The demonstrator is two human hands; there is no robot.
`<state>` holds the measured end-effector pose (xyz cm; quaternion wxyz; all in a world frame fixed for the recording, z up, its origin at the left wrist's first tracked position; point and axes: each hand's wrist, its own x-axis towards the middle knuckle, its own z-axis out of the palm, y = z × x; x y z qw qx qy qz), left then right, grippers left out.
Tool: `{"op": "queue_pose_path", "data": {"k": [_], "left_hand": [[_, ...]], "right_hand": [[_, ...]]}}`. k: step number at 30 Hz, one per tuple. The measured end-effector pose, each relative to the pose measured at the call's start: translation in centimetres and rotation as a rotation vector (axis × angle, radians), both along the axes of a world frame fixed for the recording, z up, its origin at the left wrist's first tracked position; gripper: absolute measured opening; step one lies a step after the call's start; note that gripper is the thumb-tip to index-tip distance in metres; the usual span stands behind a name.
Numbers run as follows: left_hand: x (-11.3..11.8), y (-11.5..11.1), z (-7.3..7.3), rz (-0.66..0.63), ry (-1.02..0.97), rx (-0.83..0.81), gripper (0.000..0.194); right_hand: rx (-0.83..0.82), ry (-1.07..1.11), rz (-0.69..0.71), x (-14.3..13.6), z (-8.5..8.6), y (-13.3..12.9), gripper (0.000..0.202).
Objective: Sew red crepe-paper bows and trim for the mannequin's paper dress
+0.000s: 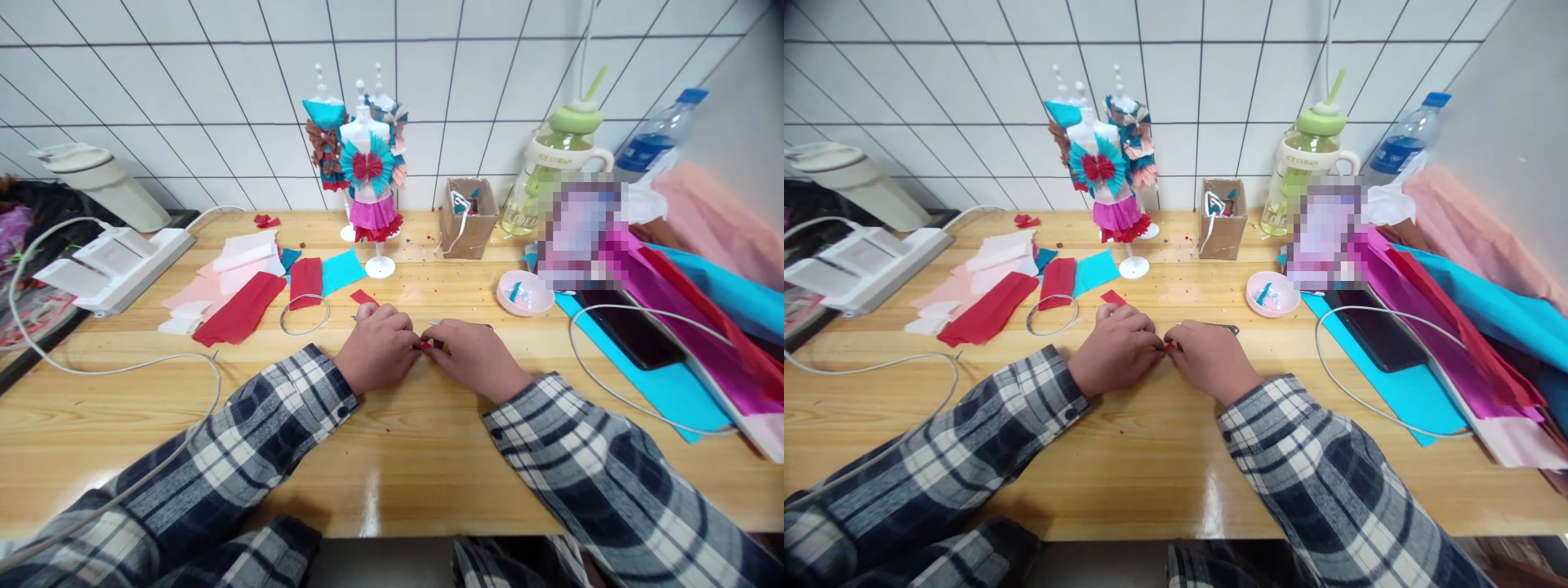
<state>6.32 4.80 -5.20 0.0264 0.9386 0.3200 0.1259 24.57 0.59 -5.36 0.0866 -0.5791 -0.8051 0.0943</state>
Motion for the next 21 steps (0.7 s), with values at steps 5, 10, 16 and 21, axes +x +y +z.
{"op": "queue_pose_path", "data": {"k": [5,10,16,21], "left_hand": [[-0.02,-0.04,-0.05,0.008,-0.011,0.000,0.019],[0.11,-0.10,0.02,0.022,-0.023,-0.013,0.021],[0.21,-0.27,0.04,0.029,-0.024,-0.019,0.018],[0.26,-0.62,0.20,0.061,-0.062,-0.049,0.020]], "right_hand": [[-0.013,-0.012,0.004,0.04,0.04,0.05,0.020],[-0.005,-0.067,0.014,-0.10,0.19,-0.03,0.022],[0.027,-0.103,0.003,-0.27,0.10,-0.13,0.021],[0.054,-0.148,-0.015,-0.40,0.23,-0.26,0.021]]}}
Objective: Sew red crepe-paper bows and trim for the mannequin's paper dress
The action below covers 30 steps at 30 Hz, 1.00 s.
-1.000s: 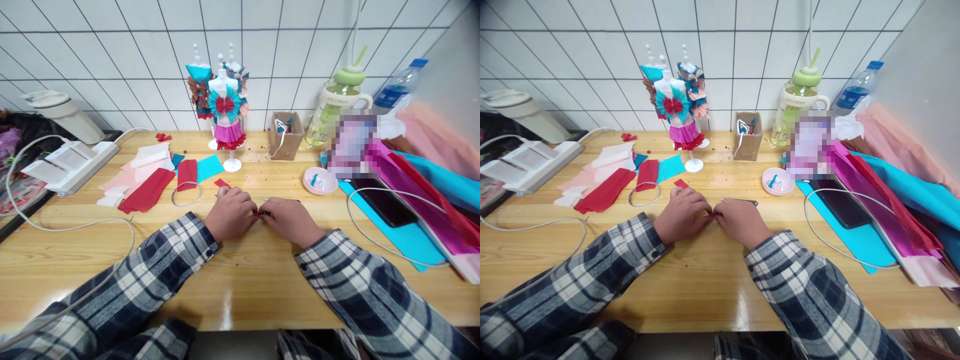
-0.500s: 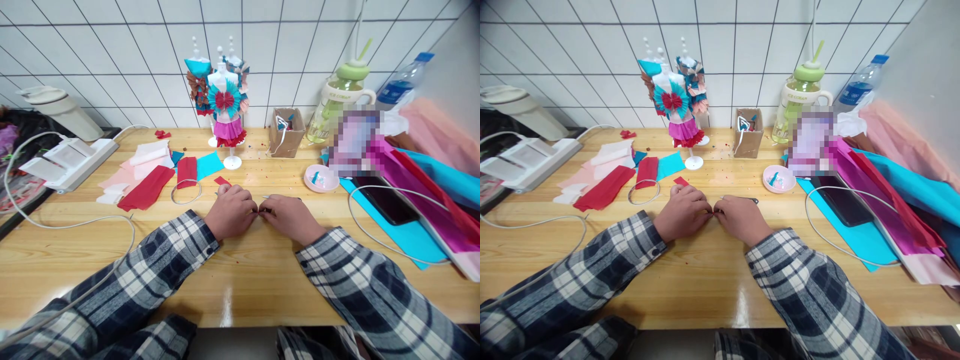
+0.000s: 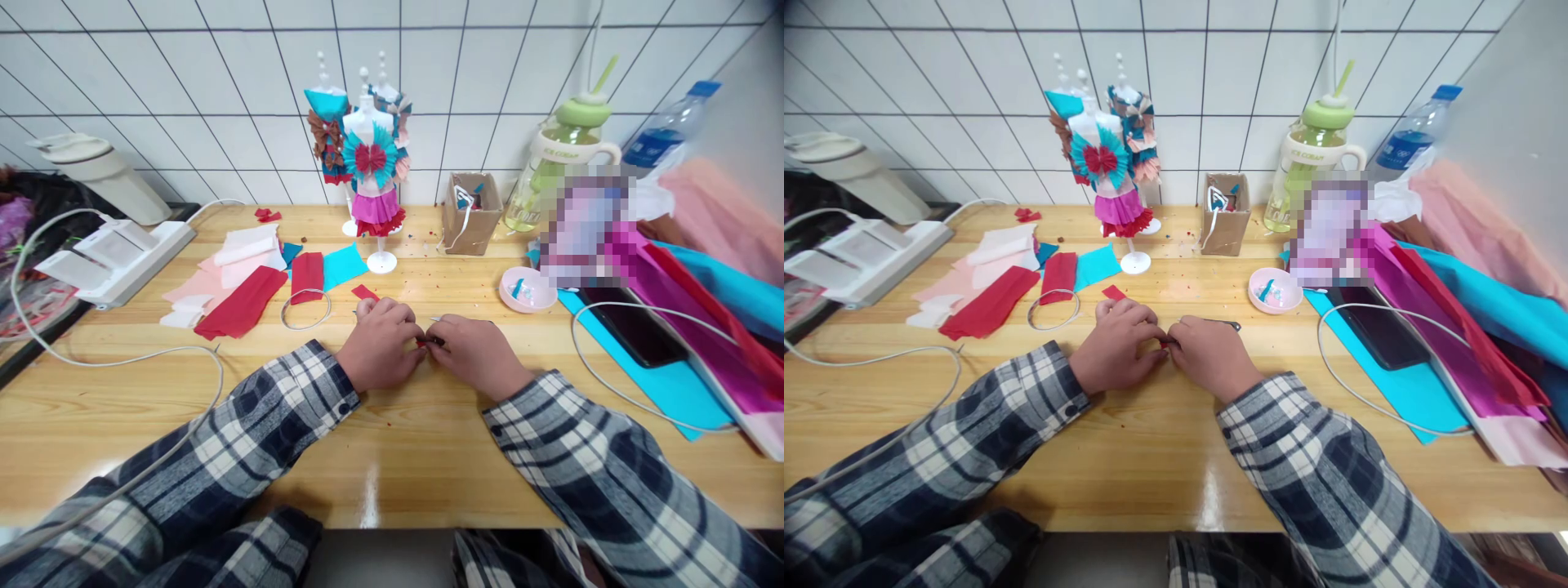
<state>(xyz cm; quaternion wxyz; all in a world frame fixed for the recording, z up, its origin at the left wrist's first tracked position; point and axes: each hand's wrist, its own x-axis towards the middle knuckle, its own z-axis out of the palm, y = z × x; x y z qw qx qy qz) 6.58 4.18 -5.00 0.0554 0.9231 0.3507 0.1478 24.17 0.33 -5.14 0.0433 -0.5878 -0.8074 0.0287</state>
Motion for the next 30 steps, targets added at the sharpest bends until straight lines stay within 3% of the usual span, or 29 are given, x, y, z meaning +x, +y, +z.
{"op": "queue_pose_path", "data": {"k": [6,16,19,23,26,30], "left_hand": [[0.0,0.0,-0.2,0.043,-0.016,0.025,0.017],[-0.1,0.1,-0.2,0.007,-0.048,0.039,0.016],[-0.4,0.5,-0.3,0.045,-0.102,-0.029,0.015],[-0.7,1.7,-0.7,0.174,-0.246,-0.225,0.012],[-0.9,2.3,-1.0,0.226,-0.319,-0.340,0.010],[-0.9,2.6,-1.1,0.241,-0.345,-0.376,0.009]], "right_hand": [[0.044,-0.005,0.005,-0.1,0.3,-0.4,0.022],[-0.018,0.103,-0.007,-0.1,0.4,-0.3,0.022],[0.032,0.292,-0.045,1.2,0.4,0.1,0.019],[0.237,0.474,-0.201,3.5,0.6,0.8,0.019],[0.295,0.458,-0.261,4.5,0.7,1.1,0.018],[0.254,0.356,-0.245,4.9,0.7,1.4,0.019]]}}
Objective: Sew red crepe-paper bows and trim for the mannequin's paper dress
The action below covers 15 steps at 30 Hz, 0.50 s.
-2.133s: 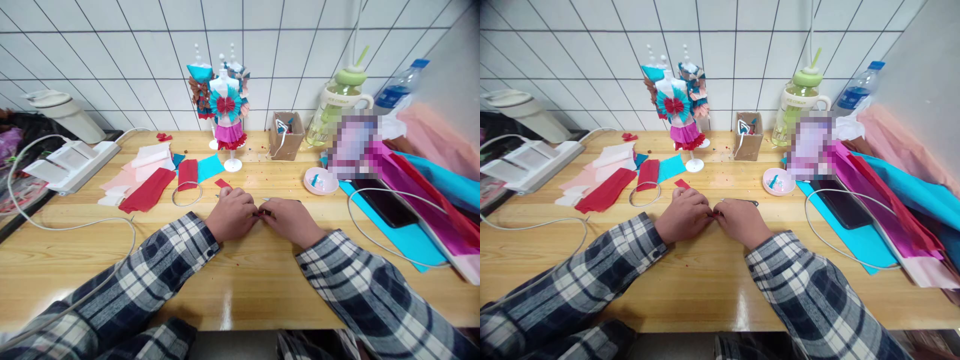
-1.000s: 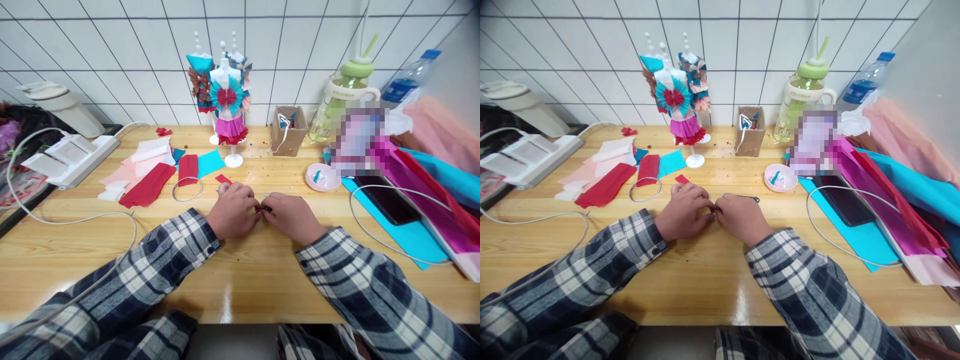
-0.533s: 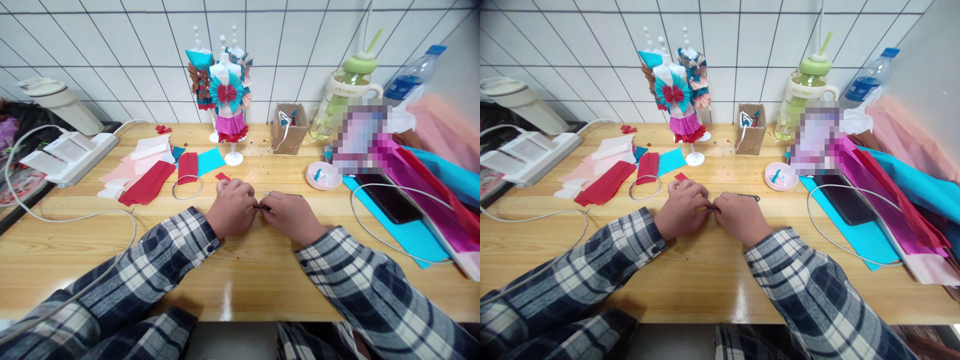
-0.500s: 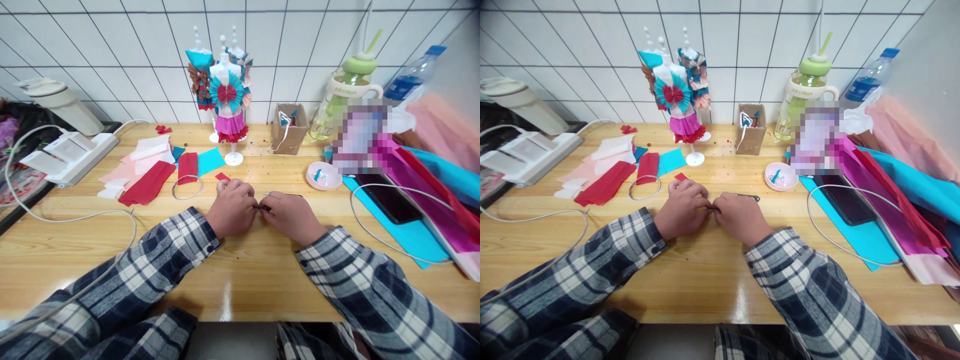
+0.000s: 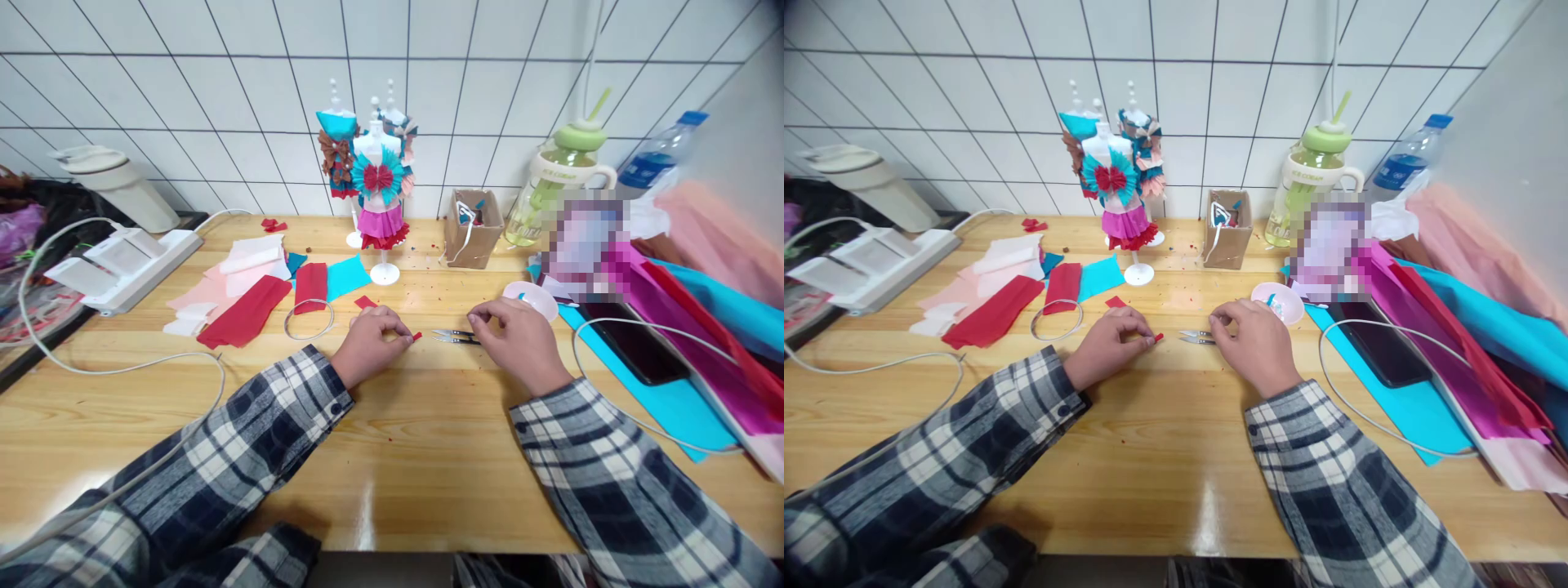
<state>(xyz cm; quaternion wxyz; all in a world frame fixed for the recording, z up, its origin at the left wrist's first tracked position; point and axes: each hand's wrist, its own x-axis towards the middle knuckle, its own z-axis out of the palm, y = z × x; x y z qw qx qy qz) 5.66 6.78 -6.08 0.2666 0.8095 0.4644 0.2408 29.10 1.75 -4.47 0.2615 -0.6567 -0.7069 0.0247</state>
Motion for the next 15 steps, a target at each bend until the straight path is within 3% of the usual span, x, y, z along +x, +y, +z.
{"op": "queue_pose_path", "data": {"k": [8,15], "left_hand": [[0.0,-0.1,0.1,0.002,-0.002,0.017,0.009],[0.0,-0.2,0.0,0.000,0.006,0.023,0.009]], "right_hand": [[-0.181,-0.101,0.184,-0.2,-0.1,-0.2,0.021],[-0.221,-0.284,0.209,-1.8,-0.8,-0.3,0.021]]}}
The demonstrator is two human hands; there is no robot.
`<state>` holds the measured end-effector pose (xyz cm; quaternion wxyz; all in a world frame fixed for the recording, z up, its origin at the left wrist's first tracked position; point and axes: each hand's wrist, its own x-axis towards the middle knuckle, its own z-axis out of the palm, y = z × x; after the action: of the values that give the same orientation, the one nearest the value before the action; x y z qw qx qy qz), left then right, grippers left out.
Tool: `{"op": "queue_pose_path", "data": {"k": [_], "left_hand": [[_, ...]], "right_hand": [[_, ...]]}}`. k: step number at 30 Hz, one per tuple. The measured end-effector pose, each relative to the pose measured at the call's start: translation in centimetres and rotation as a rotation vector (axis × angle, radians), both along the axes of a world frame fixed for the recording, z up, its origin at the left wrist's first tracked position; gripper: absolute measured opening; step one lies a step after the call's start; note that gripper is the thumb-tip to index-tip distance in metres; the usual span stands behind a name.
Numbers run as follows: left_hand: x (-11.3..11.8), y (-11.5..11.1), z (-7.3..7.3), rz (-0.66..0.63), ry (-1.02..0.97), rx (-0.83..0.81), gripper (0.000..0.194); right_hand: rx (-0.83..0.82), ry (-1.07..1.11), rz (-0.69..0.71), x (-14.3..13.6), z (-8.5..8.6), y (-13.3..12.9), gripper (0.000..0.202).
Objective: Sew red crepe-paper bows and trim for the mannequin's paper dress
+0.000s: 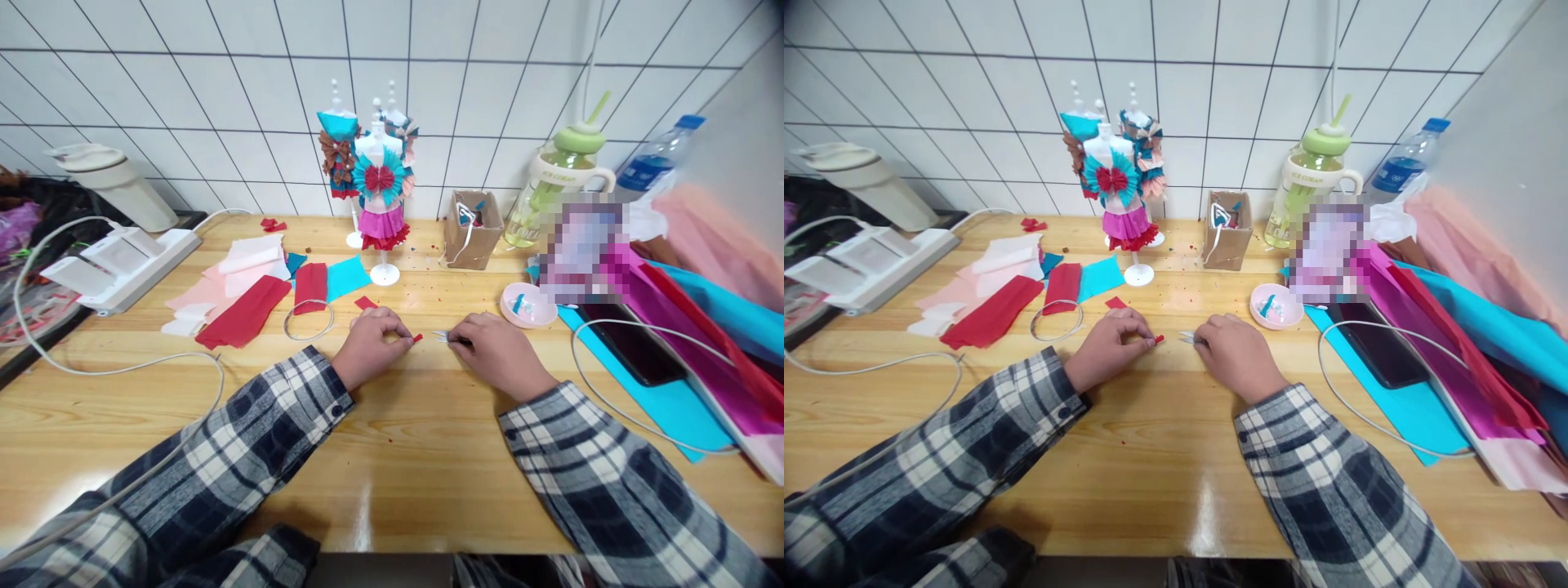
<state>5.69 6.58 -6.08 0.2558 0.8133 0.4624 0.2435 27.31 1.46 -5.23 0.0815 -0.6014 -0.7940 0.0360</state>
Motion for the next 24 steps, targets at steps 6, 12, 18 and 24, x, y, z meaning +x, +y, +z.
{"op": "queue_pose_path", "data": {"k": [6,12,18,24], "left_hand": [[0.1,-0.2,0.0,-0.012,-0.012,-0.017,0.010],[0.1,0.0,0.1,0.010,-0.054,-0.053,0.009],[0.6,-0.4,0.2,0.067,-0.163,-0.038,0.013],[1.0,-1.3,0.5,0.088,-0.160,0.041,0.012]], "right_hand": [[0.008,-0.115,-0.031,-0.7,-0.5,0.1,0.022],[-0.035,0.487,-0.136,-1.0,-0.8,0.2,0.013],[-0.334,1.218,-0.342,-3.6,-0.8,-0.7,0.036],[-0.425,1.364,-0.407,-4.5,-1.0,-1.1,0.040]]}}
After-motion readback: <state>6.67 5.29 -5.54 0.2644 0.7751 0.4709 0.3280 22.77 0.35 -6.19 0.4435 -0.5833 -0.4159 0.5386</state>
